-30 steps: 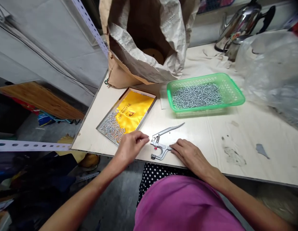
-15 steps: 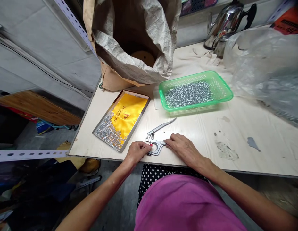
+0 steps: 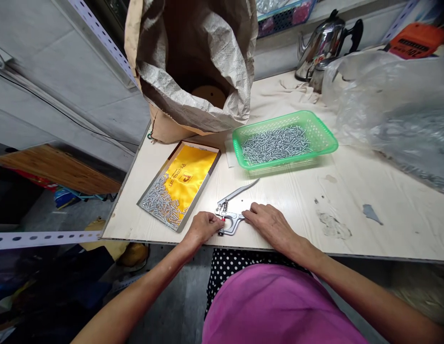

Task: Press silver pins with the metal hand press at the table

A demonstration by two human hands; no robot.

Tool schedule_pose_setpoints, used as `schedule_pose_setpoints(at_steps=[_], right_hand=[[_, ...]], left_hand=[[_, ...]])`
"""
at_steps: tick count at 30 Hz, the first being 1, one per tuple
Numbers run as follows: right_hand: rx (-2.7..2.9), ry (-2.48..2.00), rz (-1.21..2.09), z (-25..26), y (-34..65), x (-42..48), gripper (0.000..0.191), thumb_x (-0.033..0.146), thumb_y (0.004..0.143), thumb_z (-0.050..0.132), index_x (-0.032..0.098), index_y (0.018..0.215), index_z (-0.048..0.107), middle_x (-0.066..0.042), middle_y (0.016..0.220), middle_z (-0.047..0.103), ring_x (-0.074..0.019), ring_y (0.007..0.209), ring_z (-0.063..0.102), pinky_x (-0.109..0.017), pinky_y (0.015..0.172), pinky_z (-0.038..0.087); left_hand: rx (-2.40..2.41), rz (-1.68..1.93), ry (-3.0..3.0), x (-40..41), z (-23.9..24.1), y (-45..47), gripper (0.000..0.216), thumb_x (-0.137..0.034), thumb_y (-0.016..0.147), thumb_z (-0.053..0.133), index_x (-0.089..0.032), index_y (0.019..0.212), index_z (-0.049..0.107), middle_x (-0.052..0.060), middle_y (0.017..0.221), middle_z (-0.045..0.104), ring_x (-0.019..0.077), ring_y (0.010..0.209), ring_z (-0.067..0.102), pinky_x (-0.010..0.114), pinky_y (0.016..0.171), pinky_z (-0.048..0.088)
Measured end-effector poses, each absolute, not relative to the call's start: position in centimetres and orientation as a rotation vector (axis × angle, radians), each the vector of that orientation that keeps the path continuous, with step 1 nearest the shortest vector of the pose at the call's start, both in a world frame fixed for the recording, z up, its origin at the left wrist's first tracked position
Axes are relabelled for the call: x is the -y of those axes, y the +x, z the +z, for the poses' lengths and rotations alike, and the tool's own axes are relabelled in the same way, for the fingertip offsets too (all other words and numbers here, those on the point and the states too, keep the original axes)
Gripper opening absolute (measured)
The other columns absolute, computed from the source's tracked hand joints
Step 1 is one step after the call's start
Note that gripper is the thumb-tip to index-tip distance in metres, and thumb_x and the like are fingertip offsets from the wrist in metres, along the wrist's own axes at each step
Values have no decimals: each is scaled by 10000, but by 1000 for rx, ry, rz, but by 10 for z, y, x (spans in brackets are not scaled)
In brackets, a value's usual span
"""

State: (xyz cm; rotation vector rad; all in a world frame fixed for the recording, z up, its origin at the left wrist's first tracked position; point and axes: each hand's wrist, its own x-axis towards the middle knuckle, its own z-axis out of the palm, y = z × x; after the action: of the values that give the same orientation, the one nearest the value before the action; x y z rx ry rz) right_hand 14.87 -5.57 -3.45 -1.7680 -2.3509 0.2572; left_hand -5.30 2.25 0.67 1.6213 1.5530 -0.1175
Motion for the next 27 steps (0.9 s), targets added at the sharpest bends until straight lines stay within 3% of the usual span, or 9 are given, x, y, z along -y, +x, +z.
schedule_pose_setpoints(at_steps=[7, 13, 19, 24, 27], right_hand=[[2383, -1785, 212, -35, 147, 57, 132, 159, 959, 490, 208, 949, 612, -36, 889, 593, -170, 755, 522, -319, 647, 269], [2395, -1750, 176, -36, 148, 58, 141, 148, 955, 487, 214, 960, 612, -36, 898, 592, -171, 760, 514, -320, 655, 258], [2420, -1755, 159, -32, 148, 59, 143, 141, 950, 493, 211, 955, 617, -43, 905, 592, -170, 768, 507, -317, 663, 267], [2446, -1717, 246, -29, 151, 60, 119, 197, 948, 530, 206, 941, 649, -52, 895, 593, -180, 792, 514, -312, 676, 310], [2431, -1635, 346, -23, 157, 60, 126, 304, 924, 595, 214, 971, 670, -80, 1012, 608, -218, 918, 532, -323, 745, 381]], left_hand=[[-1571, -49, 1696, -16, 5, -55, 200, -330, 763, 626, -155, 696, 696, -46, 461, 500, 85, 431, 434, 202, 466, 301], [-1492, -61, 1338, -14, -3, -61, 291, -422, 750, 641, -168, 619, 584, -79, 435, 426, 68, 373, 350, 213, 403, 250], [-1446, -123, 1304, -16, -2, -61, 276, -391, 739, 665, -158, 630, 565, -71, 460, 481, 57, 374, 402, 189, 381, 272], [-1445, -151, 1271, -9, -4, -63, 285, -371, 735, 700, -151, 621, 557, -72, 466, 489, 51, 367, 415, 180, 369, 282], [-1449, -154, 1252, -4, -5, -64, 307, -376, 728, 722, -149, 612, 550, -74, 461, 482, 51, 356, 408, 184, 362, 276]])
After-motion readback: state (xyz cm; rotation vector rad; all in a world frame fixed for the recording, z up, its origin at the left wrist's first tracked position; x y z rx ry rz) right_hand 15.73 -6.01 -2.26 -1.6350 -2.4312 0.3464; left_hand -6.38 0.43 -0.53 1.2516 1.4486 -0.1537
